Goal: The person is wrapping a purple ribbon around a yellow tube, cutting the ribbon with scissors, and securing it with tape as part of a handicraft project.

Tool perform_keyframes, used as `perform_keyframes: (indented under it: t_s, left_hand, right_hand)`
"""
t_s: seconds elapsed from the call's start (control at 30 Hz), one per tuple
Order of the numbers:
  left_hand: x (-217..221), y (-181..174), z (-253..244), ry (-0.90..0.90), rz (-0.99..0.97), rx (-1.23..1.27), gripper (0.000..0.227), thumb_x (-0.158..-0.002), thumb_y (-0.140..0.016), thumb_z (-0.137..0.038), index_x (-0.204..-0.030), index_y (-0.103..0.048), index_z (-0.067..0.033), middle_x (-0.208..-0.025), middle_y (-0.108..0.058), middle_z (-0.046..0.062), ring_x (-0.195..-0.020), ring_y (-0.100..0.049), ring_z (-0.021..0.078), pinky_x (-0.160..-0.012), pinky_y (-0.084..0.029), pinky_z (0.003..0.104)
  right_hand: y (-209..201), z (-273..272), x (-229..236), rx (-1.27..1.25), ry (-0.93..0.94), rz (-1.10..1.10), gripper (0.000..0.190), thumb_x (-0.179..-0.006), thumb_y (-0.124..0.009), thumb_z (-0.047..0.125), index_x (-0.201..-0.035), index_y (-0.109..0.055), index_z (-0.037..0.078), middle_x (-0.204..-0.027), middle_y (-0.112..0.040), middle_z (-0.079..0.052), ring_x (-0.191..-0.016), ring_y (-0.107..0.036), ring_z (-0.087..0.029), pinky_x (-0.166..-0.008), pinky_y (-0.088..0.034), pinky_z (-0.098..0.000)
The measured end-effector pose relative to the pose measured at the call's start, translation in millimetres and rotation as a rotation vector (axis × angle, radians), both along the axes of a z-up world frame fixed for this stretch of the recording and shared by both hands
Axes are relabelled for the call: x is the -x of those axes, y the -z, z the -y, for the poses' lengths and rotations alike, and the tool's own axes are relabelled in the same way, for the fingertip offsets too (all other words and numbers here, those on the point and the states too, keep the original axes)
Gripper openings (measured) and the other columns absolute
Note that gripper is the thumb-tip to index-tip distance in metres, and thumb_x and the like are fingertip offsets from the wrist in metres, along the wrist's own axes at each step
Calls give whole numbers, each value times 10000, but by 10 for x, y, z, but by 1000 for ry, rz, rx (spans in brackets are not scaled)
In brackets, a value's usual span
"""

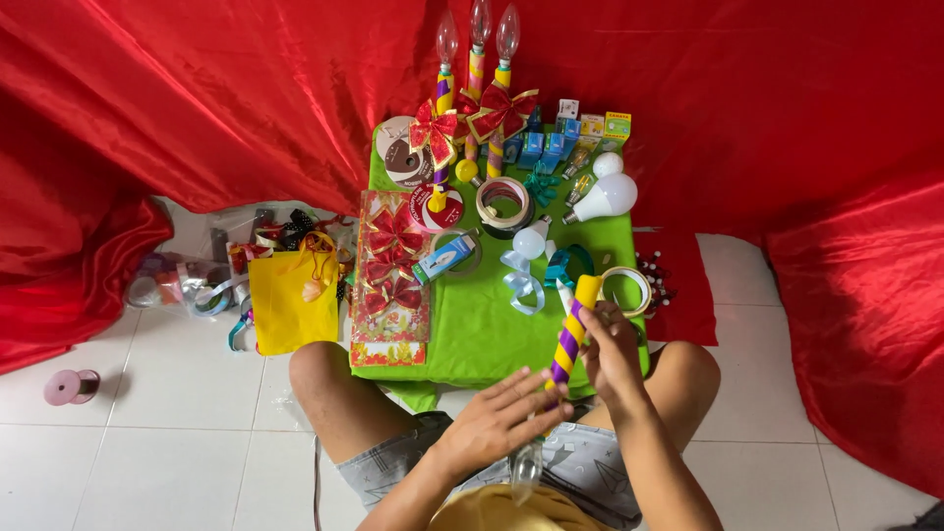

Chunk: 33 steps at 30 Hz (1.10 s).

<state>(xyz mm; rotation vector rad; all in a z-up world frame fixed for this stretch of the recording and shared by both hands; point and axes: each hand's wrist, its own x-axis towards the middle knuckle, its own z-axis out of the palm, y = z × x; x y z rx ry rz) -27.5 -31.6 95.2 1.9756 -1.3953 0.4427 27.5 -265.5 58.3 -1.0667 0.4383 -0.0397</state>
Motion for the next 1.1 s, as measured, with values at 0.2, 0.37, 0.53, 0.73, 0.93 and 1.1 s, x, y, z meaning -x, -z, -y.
perform_keyframes:
  t_s: [0.2, 0.37, 0.53, 0.73, 0.93, 1.1]
  left_hand:
    - [-158, 222, 55, -155, -389, 415, 306, -972, -562, 95, -1253, -606, -18, -1339, -592, 207, -1359, -545, 426, -1144, -501, 566]
    - [-286, 319, 159, -200, -788, 753, 311, -939, -659, 34, -1245, -618, -7, -1254, -622, 157, -1205, -640, 323, -1020, -576, 459]
    - [-319, 421, 159, -89, -1252, 1052, 378, -991, -631, -38, -1345, -550, 64, -1296, -559, 191, -1232, -613, 348, -972, -598, 540]
    - [-305, 562, 79, -164, -1334, 1081, 447, -906, -754, -3, -1322, -599, 44, -1273, -634, 156, -1205, -667, 301, -966, -604, 501]
    - [-328, 790, 55, -135, -1418, 1179, 363, -972, -659, -11, -1326, -591, 33, -1201, -692, 165, -1091, -718, 267, -891, -642, 451]
    - [-337, 685, -21, -87, -1426, 1201, 268, -974, -648, 3, -1237, -612, 37, -1083, -696, 154, -896, -738, 222, -812, -676, 431]
  right_hand:
    - [-151, 19, 23, 188, 101, 224, 369, -880, -758, 138, -1176, -546, 78, -1236, -714, -186, -1192, -680, -254, -944, -596, -384]
    - [-240, -230, 49, 568, -29, 366, 374, -825, -846, 142, -1069, -584, 33, -1058, -735, -172, -963, -739, -250, -772, -643, -333]
    - [-368, -517, 68, 830, -201, 640, 321, -785, -878, 41, -1007, -656, -24, -994, -751, -235, -926, -769, -338, -695, -688, -377]
    - [-666, -817, 105, 1203, -208, 868, 317, -752, -904, 91, -950, -663, 31, -889, -739, -144, -760, -769, -281, -636, -678, -339]
    - [-666, -897, 42, 1369, -163, 1041, 286, -752, -893, 100, -968, -708, 75, -895, -742, -75, -793, -764, -242, -685, -658, -327]
    - [-491, -884, 28, 1487, -226, 1114, 264, -812, -840, 143, -1038, -708, 104, -1060, -715, -77, -899, -749, -232, -777, -641, -335]
